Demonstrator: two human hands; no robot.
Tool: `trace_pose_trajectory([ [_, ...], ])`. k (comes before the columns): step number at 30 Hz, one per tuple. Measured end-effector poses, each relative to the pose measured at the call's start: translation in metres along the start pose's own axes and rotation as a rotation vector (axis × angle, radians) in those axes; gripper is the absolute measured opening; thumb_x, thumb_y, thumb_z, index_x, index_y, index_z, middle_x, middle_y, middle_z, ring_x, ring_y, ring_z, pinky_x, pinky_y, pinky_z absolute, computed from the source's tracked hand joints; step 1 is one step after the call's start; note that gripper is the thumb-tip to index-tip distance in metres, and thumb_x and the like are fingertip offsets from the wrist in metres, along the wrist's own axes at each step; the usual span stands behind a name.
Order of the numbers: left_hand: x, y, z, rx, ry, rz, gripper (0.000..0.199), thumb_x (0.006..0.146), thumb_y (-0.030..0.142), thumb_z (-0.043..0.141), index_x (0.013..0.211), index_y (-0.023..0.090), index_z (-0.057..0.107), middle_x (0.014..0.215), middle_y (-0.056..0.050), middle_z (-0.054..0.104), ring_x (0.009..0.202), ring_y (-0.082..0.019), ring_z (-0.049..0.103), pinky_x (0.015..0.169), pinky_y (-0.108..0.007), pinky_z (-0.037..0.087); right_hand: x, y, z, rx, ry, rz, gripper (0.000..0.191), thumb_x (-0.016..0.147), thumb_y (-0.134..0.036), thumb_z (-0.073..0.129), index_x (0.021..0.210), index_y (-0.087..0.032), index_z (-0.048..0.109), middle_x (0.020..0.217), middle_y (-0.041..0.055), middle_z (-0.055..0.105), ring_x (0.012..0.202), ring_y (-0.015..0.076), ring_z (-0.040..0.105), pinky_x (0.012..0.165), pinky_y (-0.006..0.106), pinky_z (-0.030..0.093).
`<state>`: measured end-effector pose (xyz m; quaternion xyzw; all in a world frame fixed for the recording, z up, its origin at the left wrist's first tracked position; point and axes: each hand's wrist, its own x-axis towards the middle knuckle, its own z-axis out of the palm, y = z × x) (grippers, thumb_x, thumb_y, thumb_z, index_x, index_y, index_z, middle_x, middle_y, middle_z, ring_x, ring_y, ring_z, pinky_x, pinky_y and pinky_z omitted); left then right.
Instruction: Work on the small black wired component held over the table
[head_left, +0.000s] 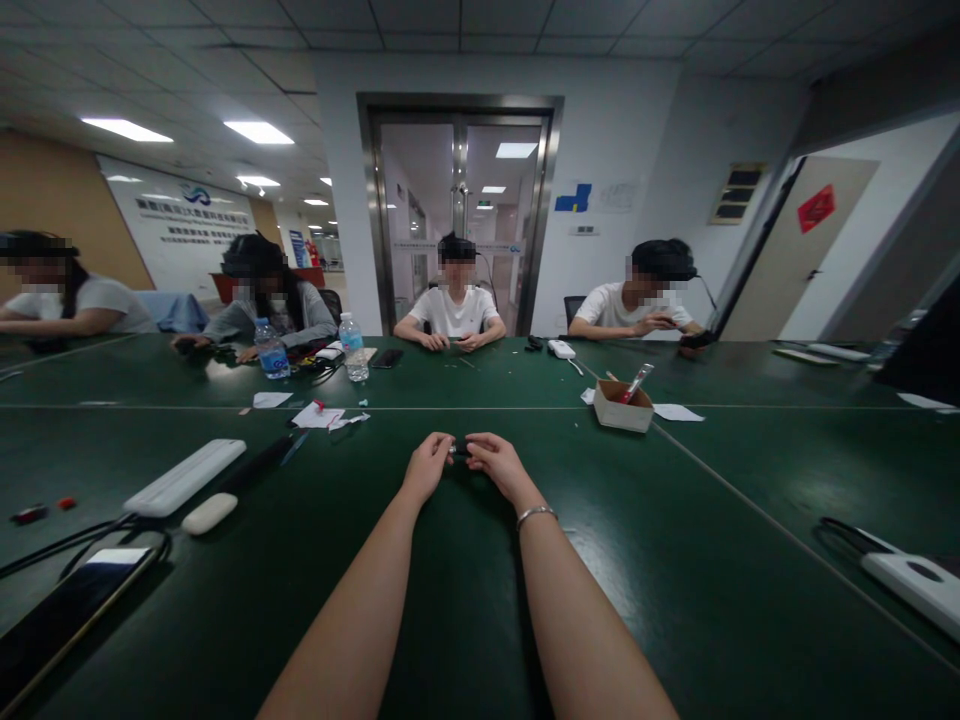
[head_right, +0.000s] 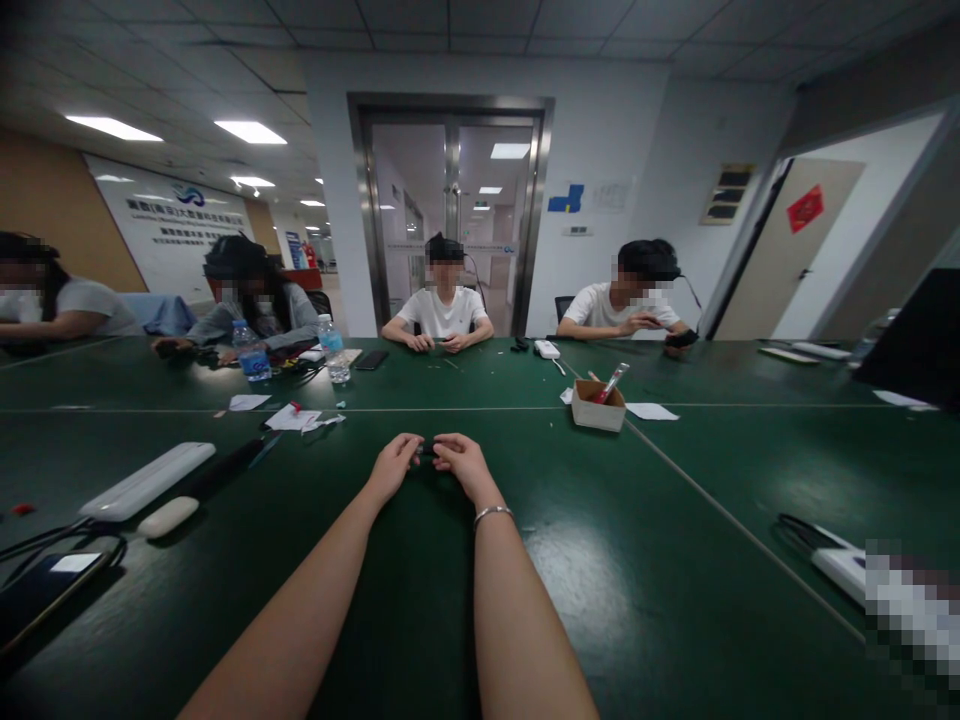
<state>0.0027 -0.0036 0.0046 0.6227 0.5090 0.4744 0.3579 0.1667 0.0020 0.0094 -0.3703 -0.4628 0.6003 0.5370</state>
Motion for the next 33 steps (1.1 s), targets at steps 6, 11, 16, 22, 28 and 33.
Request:
trace_pose_trajectory([
  [6,0.0016,-0.0026,0.0015,-0.007,0.003,0.015,0.026,0.084,0.036,0.05,0.101,0.02,0.062,0.084,-0.003,0.066,0.078,-0.016,0.061,0.072,-0.028,0.046,-0.0009,-0.0011,0.0001,0.0,0.004,0.003,0.03,0.062,-0.022,0.08,0.088,-0.014,0.068,0.071,0.0029,0.068,0.057,0.0108,0.063,0.054,0.022,0.051],
  [11,0.0032,-0.0042,0.0025,-0.002,0.016,0.019,0.025,0.083,0.034,0.051,0.1,0.02,0.062,0.086,-0.003,0.066,0.08,-0.016,0.062,0.075,-0.028,0.046,0.0,0.0004,-0.0012,-0.005,0.0,-0.002,0.03,0.062,-0.022,0.079,0.089,-0.015,0.068,0.072,0.0031,0.068,0.058,0.011,0.063,0.054,0.023,0.051],
  [16,0.0008,-0.0025,0.0012,-0.007,-0.004,0.031,0.028,0.085,0.038,0.048,0.102,0.02,0.062,0.085,-0.004,0.066,0.078,-0.016,0.061,0.075,-0.029,0.047,0.0,0.0004,-0.0009,-0.009,0.0,-0.006,0.03,0.061,-0.023,0.079,0.088,-0.014,0.068,0.07,0.0028,0.068,0.058,0.011,0.063,0.055,0.023,0.05],
  [22,-0.0002,-0.0004,0.0014,-0.003,0.017,0.007,0.028,0.085,0.039,0.051,0.103,0.02,0.062,0.098,-0.006,0.067,0.088,-0.018,0.062,0.078,-0.029,0.047,-0.0019,-0.0019,0.0004,-0.004,-0.001,-0.005,0.032,0.06,-0.023,0.08,0.089,-0.014,0.068,0.072,0.0029,0.068,0.058,0.0108,0.063,0.056,0.023,0.051],
  [28,0.0,0.0,0.0006,0.003,0.028,0.048,0.024,0.083,0.034,0.055,0.101,0.02,0.063,0.099,-0.006,0.066,0.09,-0.017,0.061,0.083,-0.031,0.047,-0.0018,-0.002,0.0005,-0.011,0.002,-0.01,0.032,0.06,-0.024,0.08,0.088,-0.014,0.068,0.071,0.0025,0.068,0.058,0.0108,0.063,0.055,0.023,0.051],
  [33,0.0012,0.0,0.0002,-0.034,0.029,0.065,0.023,0.08,0.029,0.059,0.1,0.019,0.063,0.098,-0.006,0.066,0.088,-0.017,0.061,0.084,-0.031,0.047,-0.001,-0.001,0.0001,-0.011,0.015,-0.018,0.032,0.061,-0.024,0.08,0.088,-0.014,0.068,0.069,0.0024,0.067,0.058,0.0111,0.063,0.055,0.023,0.05],
])
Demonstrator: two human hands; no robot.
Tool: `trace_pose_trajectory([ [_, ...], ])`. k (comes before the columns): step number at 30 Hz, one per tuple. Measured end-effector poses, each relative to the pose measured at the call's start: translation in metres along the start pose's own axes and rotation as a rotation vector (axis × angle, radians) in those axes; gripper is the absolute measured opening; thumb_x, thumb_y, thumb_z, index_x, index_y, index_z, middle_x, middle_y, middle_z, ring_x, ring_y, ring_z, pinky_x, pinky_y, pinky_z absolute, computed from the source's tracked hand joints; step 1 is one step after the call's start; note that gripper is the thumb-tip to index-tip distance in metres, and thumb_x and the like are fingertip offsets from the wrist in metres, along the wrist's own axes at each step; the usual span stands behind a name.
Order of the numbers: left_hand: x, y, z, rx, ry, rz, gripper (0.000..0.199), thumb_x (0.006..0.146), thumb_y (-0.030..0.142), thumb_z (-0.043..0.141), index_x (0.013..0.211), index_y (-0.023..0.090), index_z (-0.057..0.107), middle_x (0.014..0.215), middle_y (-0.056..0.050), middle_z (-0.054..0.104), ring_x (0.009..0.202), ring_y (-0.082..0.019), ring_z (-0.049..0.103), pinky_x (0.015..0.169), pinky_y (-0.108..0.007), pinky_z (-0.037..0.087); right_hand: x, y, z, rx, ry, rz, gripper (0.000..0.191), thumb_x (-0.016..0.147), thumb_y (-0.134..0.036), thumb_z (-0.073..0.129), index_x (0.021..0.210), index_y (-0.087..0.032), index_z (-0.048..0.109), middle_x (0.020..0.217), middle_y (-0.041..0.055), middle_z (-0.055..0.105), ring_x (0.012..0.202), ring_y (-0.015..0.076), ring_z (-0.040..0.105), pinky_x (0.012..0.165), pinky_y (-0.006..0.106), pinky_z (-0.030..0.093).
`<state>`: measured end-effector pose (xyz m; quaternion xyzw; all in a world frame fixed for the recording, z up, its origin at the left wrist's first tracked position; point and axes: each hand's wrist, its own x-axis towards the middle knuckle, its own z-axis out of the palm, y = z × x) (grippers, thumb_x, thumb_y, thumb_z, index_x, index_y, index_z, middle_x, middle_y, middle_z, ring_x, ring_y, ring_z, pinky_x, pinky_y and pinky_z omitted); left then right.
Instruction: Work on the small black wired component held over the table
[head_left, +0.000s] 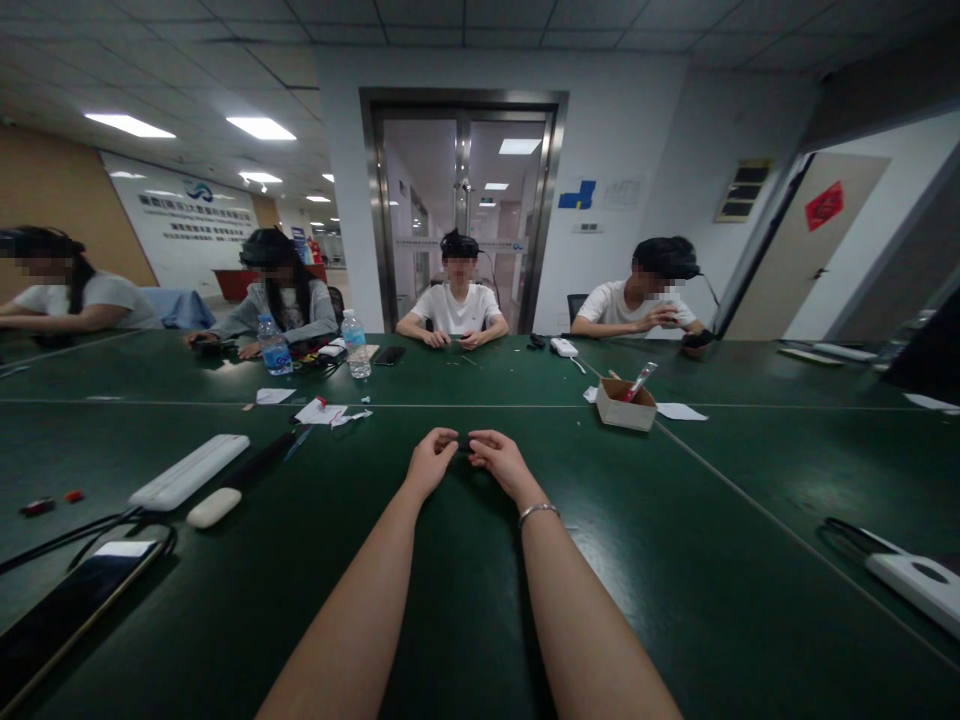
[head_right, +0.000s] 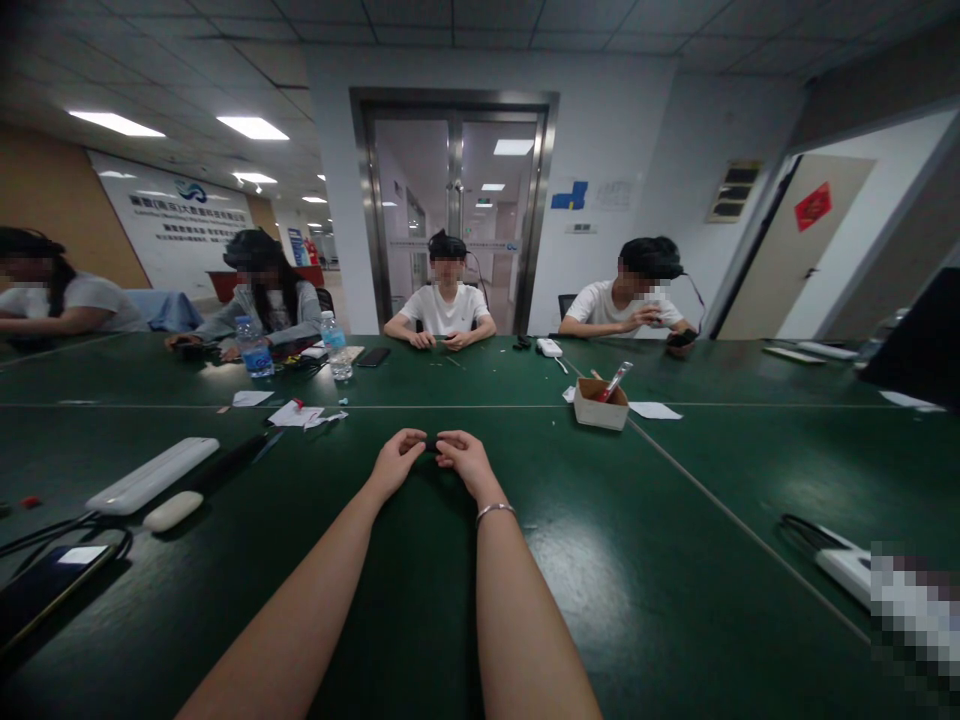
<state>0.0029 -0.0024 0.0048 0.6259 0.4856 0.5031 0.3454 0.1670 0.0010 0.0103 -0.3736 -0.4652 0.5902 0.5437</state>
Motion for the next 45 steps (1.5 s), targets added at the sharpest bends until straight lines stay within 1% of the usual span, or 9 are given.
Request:
trace_pose_trajectory([
  [6,0.001,-0.001,0.001,-0.025,-0.01,-0.03,0.025,0.084,0.037,0.052,0.098,0.018,0.062,0.094,-0.006,0.066,0.087,-0.017,0.062,0.079,-0.03,0.048,-0.003,-0.003,0.001,0.0,0.0,0.009,0.03,0.063,-0.023,0.078,0.09,-0.014,0.067,0.07,0.0024,0.067,0.059,0.0107,0.063,0.056,0.022,0.051],
  [8,0.002,-0.002,0.001,-0.025,-0.022,-0.027,0.024,0.084,0.035,0.052,0.098,0.018,0.062,0.094,-0.005,0.066,0.086,-0.017,0.062,0.078,-0.03,0.048,-0.003,-0.003,0.001,-0.002,0.004,0.013,0.03,0.063,-0.022,0.078,0.09,-0.013,0.067,0.069,0.0021,0.067,0.058,0.0106,0.064,0.056,0.022,0.051],
  [15,0.001,0.001,0.001,-0.03,-0.014,0.016,0.021,0.08,0.025,0.058,0.099,0.017,0.063,0.1,-0.007,0.067,0.093,-0.017,0.062,0.087,-0.031,0.047,-0.002,-0.003,0.001,-0.007,0.005,0.007,0.03,0.063,-0.022,0.079,0.089,-0.014,0.067,0.069,0.0021,0.067,0.059,0.0108,0.063,0.055,0.022,0.051],
  [17,0.0,0.002,0.001,-0.035,-0.003,0.003,0.02,0.081,0.028,0.058,0.097,0.017,0.063,0.099,-0.007,0.067,0.092,-0.017,0.062,0.087,-0.031,0.047,-0.003,-0.003,0.001,-0.004,0.005,0.005,0.03,0.063,-0.022,0.079,0.089,-0.014,0.067,0.068,0.002,0.067,0.059,0.011,0.063,0.055,0.022,0.051],
  [21,-0.001,0.003,0.001,-0.038,-0.026,-0.038,0.023,0.084,0.034,0.054,0.098,0.018,0.063,0.096,-0.006,0.067,0.087,-0.017,0.063,0.081,-0.031,0.049,-0.003,-0.004,0.001,-0.001,0.006,0.013,0.029,0.062,-0.022,0.079,0.088,-0.014,0.067,0.07,0.0022,0.067,0.059,0.0108,0.063,0.055,0.022,0.051],
  [27,-0.003,0.004,-0.001,-0.01,-0.025,0.01,0.022,0.081,0.029,0.058,0.1,0.019,0.064,0.099,-0.007,0.067,0.091,-0.017,0.062,0.084,-0.032,0.048,-0.002,-0.002,0.0,-0.006,0.004,0.003,0.03,0.062,-0.023,0.079,0.089,-0.014,0.067,0.07,0.0027,0.067,0.06,0.0116,0.064,0.056,0.023,0.051],
  [35,-0.002,0.007,-0.002,0.043,-0.014,0.066,0.021,0.078,0.021,0.059,0.099,0.019,0.064,0.101,-0.007,0.067,0.094,-0.018,0.061,0.083,-0.032,0.047,-0.001,-0.002,0.0,0.009,0.013,0.008,0.031,0.062,-0.022,0.079,0.089,-0.014,0.067,0.07,0.0027,0.067,0.059,0.0113,0.063,0.057,0.024,0.05],
  [39,-0.002,0.01,-0.002,0.066,-0.002,0.086,0.023,0.075,0.017,0.06,0.097,0.019,0.065,0.101,-0.006,0.068,0.086,-0.016,0.059,0.077,-0.029,0.046,-0.001,-0.001,0.0,0.015,0.007,-0.001,0.03,0.062,-0.022,0.079,0.089,-0.014,0.067,0.07,0.0028,0.067,0.058,0.0113,0.063,0.057,0.024,0.05],
  [45,-0.003,0.009,-0.002,0.137,0.003,0.091,0.024,0.076,0.017,0.058,0.099,0.02,0.065,0.101,-0.004,0.067,0.075,-0.015,0.055,0.072,-0.029,0.045,-0.002,-0.001,0.0,0.003,-0.005,-0.004,0.031,0.062,-0.023,0.079,0.089,-0.014,0.067,0.07,0.0026,0.067,0.059,0.0115,0.063,0.057,0.024,0.05],
])
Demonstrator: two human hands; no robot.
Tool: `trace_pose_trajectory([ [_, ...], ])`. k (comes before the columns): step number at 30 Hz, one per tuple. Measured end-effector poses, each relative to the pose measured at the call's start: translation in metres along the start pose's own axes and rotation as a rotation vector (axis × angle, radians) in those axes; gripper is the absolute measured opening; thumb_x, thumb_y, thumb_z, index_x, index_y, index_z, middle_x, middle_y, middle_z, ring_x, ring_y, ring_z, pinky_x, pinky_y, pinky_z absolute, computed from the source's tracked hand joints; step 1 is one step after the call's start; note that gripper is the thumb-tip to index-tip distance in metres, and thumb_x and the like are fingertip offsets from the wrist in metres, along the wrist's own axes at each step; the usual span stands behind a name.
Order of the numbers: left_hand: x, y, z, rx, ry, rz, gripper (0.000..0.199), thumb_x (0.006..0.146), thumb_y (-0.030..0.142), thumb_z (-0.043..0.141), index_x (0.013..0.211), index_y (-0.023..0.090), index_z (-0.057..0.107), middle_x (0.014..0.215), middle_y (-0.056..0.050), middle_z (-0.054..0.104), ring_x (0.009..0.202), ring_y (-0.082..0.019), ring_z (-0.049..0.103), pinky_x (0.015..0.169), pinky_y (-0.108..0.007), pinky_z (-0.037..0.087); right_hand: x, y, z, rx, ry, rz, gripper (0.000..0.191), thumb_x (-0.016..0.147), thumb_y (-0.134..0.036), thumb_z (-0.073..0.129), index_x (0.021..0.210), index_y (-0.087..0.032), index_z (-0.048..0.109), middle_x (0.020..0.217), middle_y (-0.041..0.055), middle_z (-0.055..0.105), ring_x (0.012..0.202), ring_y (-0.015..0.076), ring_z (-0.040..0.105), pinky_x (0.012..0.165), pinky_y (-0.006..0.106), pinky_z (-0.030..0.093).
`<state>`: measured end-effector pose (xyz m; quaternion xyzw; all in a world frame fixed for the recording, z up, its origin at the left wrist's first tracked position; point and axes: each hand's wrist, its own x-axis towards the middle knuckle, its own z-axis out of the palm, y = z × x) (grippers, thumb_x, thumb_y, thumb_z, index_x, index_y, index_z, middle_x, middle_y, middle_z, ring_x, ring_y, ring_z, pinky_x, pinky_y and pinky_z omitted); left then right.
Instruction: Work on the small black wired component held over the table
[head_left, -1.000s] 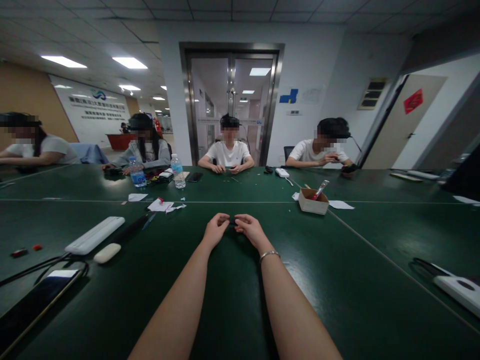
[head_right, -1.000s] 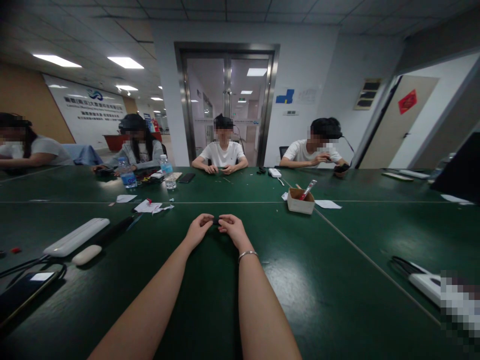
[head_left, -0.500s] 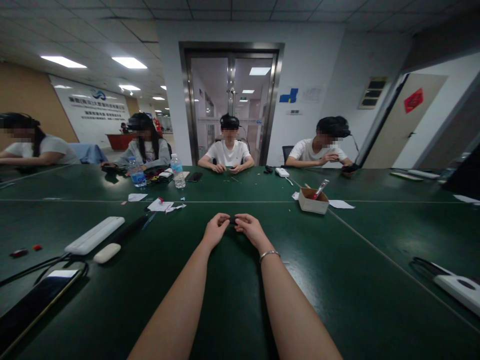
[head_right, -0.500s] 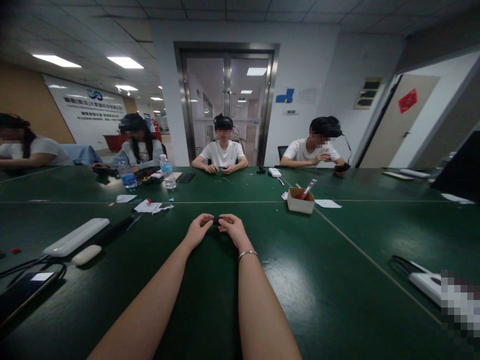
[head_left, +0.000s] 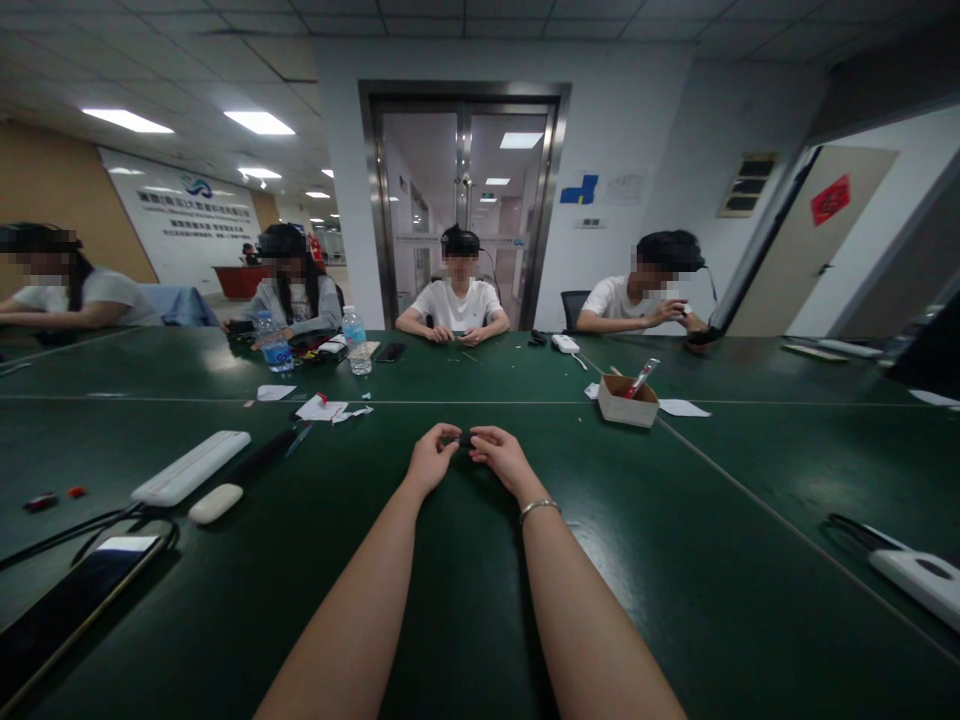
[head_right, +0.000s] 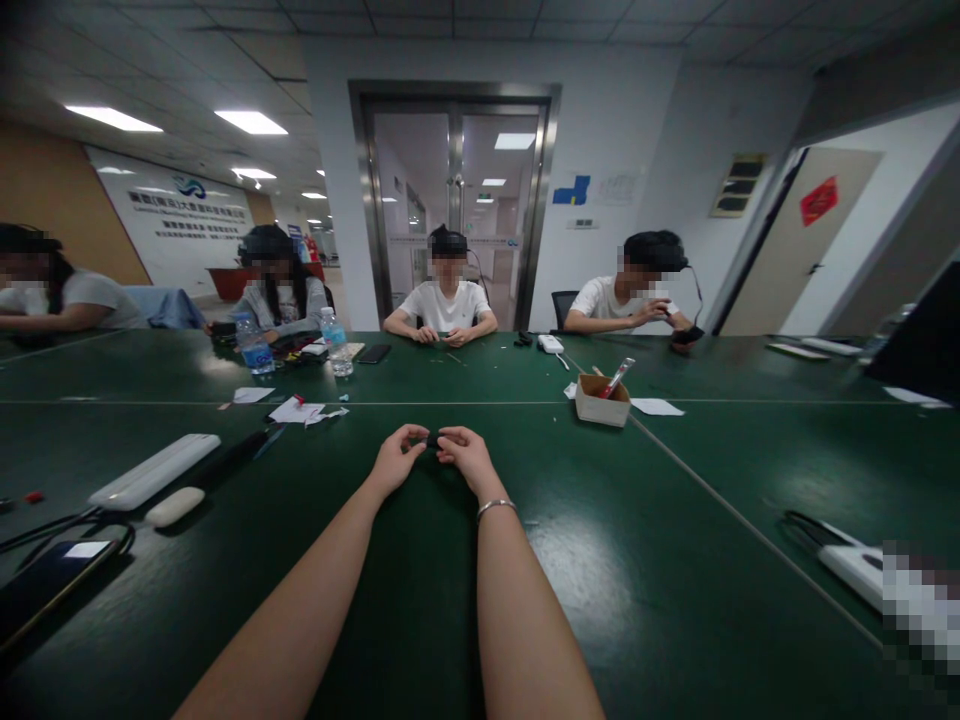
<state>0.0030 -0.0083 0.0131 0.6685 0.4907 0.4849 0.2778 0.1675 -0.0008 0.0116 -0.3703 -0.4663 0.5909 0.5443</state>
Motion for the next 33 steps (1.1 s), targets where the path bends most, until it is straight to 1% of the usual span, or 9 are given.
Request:
trace_pose_trajectory([
  [4,0.0,-0.002,0.001,0.024,-0.001,0.0,0.021,0.079,0.021,0.056,0.099,0.021,0.064,0.099,-0.004,0.067,0.076,-0.015,0.055,0.072,-0.029,0.044,0.0,0.0,0.0,0.001,-0.002,0.0,0.03,0.062,-0.023,0.079,0.089,-0.014,0.067,0.07,0.0023,0.067,0.059,0.0114,0.063,0.057,0.024,0.051],
  [11,-0.001,-0.002,0.002,0.012,0.005,-0.064,0.02,0.084,0.031,0.052,0.099,0.022,0.061,0.092,-0.004,0.067,0.077,-0.016,0.059,0.072,-0.029,0.045,-0.001,-0.001,0.001,-0.018,-0.016,0.007,0.031,0.062,-0.023,0.079,0.089,-0.014,0.067,0.072,0.0024,0.067,0.06,0.011,0.064,0.058,0.023,0.051],
  [17,-0.002,0.001,0.002,0.043,0.009,-0.127,0.03,0.09,0.041,0.04,0.094,0.023,0.063,0.076,-0.002,0.063,0.074,-0.016,0.059,0.069,-0.028,0.044,-0.001,-0.001,0.001,-0.006,-0.022,0.007,0.029,0.063,-0.022,0.079,0.089,-0.015,0.068,0.073,0.0027,0.068,0.061,0.0112,0.064,0.058,0.023,0.052],
  [19,-0.001,-0.001,0.002,0.011,0.019,-0.137,0.031,0.091,0.04,0.038,0.096,0.022,0.063,0.082,-0.003,0.065,0.079,-0.017,0.06,0.071,-0.028,0.045,0.0,-0.001,0.0,-0.002,-0.013,0.007,0.03,0.063,-0.022,0.079,0.089,-0.015,0.067,0.072,0.0026,0.068,0.06,0.011,0.064,0.058,0.023,0.052],
  [23,0.002,-0.008,0.005,-0.063,0.019,-0.091,0.023,0.083,0.029,0.053,0.103,0.021,0.062,0.098,-0.005,0.065,0.089,-0.016,0.06,0.08,-0.028,0.046,0.001,0.001,-0.001,0.001,-0.004,0.002,0.032,0.062,-0.023,0.079,0.091,-0.014,0.067,0.071,0.0023,0.068,0.058,0.0107,0.063,0.057,0.023,0.051],
  [25,0.002,-0.009,0.005,-0.063,0.011,-0.084,0.024,0.082,0.027,0.054,0.103,0.021,0.062,0.095,-0.004,0.066,0.087,-0.016,0.061,0.08,-0.028,0.046,0.001,0.002,-0.001,-0.001,-0.011,0.0,0.032,0.062,-0.022,0.079,0.09,-0.014,0.067,0.071,0.0025,0.068,0.059,0.0108,0.063,0.057,0.023,0.051],
  [29,0.001,-0.007,0.004,0.002,-0.015,-0.109,0.027,0.088,0.039,0.045,0.099,0.022,0.063,0.077,-0.001,0.065,0.074,-0.015,0.061,0.073,-0.028,0.046,0.001,0.002,0.0,-0.003,-0.025,0.005,0.029,0.063,-0.021,0.078,0.09,-0.014,0.068,0.072,0.0027,0.068,0.06,0.011,0.064,0.057,0.022,0.051],
  [31,0.0,-0.005,0.003,0.016,-0.013,-0.115,0.03,0.088,0.042,0.043,0.098,0.022,0.063,0.079,-0.002,0.065,0.074,-0.016,0.06,0.07,-0.028,0.046,0.001,0.001,0.0,0.005,-0.015,0.004,0.029,0.064,-0.021,0.078,0.09,-0.014,0.068,0.071,0.0025,0.068,0.059,0.0107,0.064,0.057,0.022,0.051],
  [33,-0.001,-0.003,0.003,0.006,-0.013,-0.104,0.028,0.086,0.041,0.047,0.098,0.021,0.062,0.089,-0.003,0.067,0.081,-0.016,0.061,0.072,-0.027,0.046,0.001,0.001,0.0,0.014,-0.002,-0.002,0.028,0.064,-0.021,0.078,0.09,-0.014,0.068,0.071,0.0023,0.068,0.058,0.0104,0.063,0.056,0.022,0.051],
])
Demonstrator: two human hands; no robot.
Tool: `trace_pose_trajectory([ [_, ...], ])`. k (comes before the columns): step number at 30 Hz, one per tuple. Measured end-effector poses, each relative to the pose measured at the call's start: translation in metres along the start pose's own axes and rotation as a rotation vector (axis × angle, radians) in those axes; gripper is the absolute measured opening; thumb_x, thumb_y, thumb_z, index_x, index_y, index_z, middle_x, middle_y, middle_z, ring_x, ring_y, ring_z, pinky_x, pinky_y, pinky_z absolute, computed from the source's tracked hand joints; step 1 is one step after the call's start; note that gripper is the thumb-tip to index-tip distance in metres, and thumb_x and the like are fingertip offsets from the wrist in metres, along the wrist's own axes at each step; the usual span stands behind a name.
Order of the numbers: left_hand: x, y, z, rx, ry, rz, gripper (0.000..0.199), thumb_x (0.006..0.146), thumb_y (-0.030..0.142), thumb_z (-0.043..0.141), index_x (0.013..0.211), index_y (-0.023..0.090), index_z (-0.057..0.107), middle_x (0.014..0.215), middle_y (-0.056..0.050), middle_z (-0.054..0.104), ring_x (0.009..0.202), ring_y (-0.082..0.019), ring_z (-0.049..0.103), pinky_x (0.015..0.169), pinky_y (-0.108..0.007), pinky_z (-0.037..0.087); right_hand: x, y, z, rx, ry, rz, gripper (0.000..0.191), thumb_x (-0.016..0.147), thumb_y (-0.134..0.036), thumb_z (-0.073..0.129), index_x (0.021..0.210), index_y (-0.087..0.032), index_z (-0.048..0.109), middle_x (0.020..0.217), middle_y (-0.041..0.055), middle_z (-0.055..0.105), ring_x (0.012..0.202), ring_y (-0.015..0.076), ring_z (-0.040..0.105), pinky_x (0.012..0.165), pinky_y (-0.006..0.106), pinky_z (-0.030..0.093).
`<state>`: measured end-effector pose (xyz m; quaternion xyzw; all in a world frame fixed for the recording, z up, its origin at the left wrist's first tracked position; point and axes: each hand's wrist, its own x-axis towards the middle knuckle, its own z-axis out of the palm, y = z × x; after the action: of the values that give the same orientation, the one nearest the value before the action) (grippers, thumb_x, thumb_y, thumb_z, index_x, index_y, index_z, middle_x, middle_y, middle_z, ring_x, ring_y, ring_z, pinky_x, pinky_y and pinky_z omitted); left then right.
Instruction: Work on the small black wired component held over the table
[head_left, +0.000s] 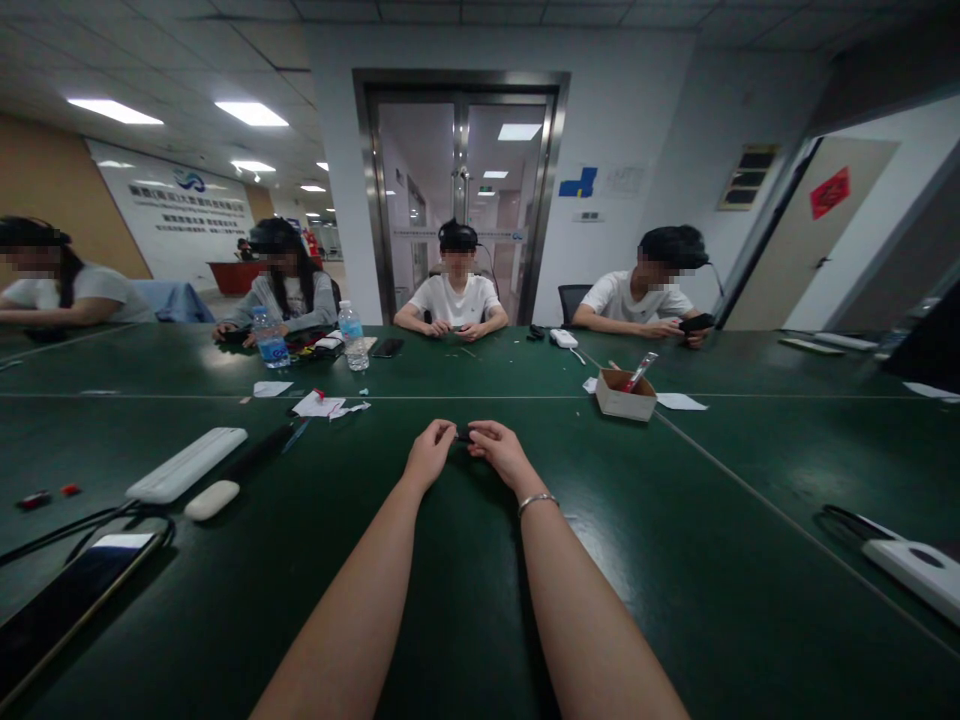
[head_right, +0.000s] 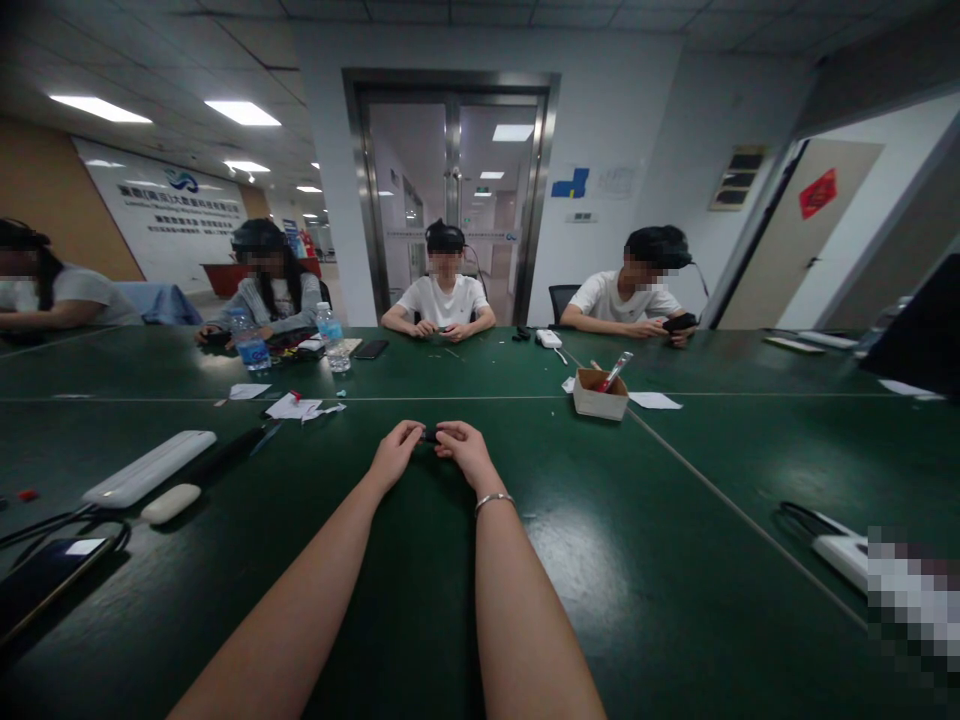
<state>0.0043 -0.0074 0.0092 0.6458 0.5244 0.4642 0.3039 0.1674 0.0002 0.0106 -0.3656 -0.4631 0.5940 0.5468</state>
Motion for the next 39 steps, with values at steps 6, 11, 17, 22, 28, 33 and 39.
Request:
trace_pose_trajectory([
  [6,-0.0032,0.0064,-0.0026,0.137,-0.033,0.01,0.032,0.087,0.047,0.044,0.081,0.02,0.062,0.077,-0.002,0.065,0.071,-0.016,0.058,0.067,-0.026,0.042,-0.0005,-0.0002,0.0001,0.007,-0.018,0.0,0.028,0.064,-0.021,0.078,0.089,-0.014,0.068,0.071,0.0022,0.068,0.058,0.0107,0.064,0.056,0.022,0.052],
  [11,-0.0043,0.0088,-0.003,0.174,-0.004,-0.082,0.053,0.09,0.056,0.028,0.064,0.02,0.057,0.063,-0.002,0.059,0.058,-0.016,0.054,0.061,-0.029,0.04,-0.0009,-0.001,0.0003,0.011,-0.01,0.007,0.028,0.065,-0.019,0.077,0.09,-0.014,0.067,0.07,0.002,0.068,0.059,0.0105,0.064,0.057,0.022,0.052],
  [17,-0.0023,0.0074,-0.0015,-0.017,0.042,0.077,0.023,0.08,0.033,0.056,0.099,0.02,0.061,0.096,-0.005,0.067,0.084,-0.016,0.061,0.077,-0.029,0.046,-0.0004,-0.0016,0.0003,0.014,0.026,0.003,0.025,0.065,-0.019,0.077,0.088,-0.014,0.067,0.069,0.002,0.067,0.058,0.0108,0.064,0.056,0.022,0.052],
  [22,-0.0021,0.0077,-0.0031,0.095,0.034,0.037,0.029,0.083,0.044,0.051,0.079,0.019,0.064,0.079,-0.004,0.067,0.076,-0.017,0.061,0.073,-0.029,0.046,-0.0015,-0.002,0.0006,0.01,0.014,0.018,0.025,0.066,-0.018,0.077,0.088,-0.015,0.067,0.071,0.0025,0.068,0.059,0.0108,0.064,0.057,0.023,0.053],
  [28,-0.0021,0.0074,-0.0022,0.128,0.007,-0.066,0.045,0.088,0.052,0.036,0.077,0.02,0.066,0.075,-0.004,0.068,0.07,-0.018,0.062,0.07,-0.031,0.046,-0.0022,-0.0029,0.0007,0.026,0.021,0.006,0.026,0.064,-0.019,0.077,0.088,-0.015,0.067,0.07,0.0017,0.068,0.058,0.0108,0.064,0.056,0.022,0.052],
  [33,-0.0035,0.0096,-0.0037,-0.056,-0.009,0.1,0.026,0.08,0.037,0.057,0.1,0.02,0.065,0.101,-0.006,0.068,0.09,-0.017,0.062,0.082,-0.03,0.048,-0.0027,-0.0039,0.001,0.019,0.028,0.003,0.027,0.064,-0.021,0.078,0.088,-0.014,0.067,0.07,0.0018,0.068,0.058,0.0107,0.064,0.056,0.022,0.053],
  [39,-0.0043,0.01,-0.006,0.049,-0.017,-0.083,0.042,0.085,0.052,0.043,0.078,0.017,0.066,0.07,-0.004,0.066,0.066,-0.017,0.061,0.067,-0.03,0.047,-0.0028,-0.0038,0.0008,-0.003,0.009,0.019,0.026,0.066,-0.02,0.077,0.089,-0.015,0.067,0.072,0.0026,0.068,0.06,0.0109,0.064,0.057,0.023,0.053],
])
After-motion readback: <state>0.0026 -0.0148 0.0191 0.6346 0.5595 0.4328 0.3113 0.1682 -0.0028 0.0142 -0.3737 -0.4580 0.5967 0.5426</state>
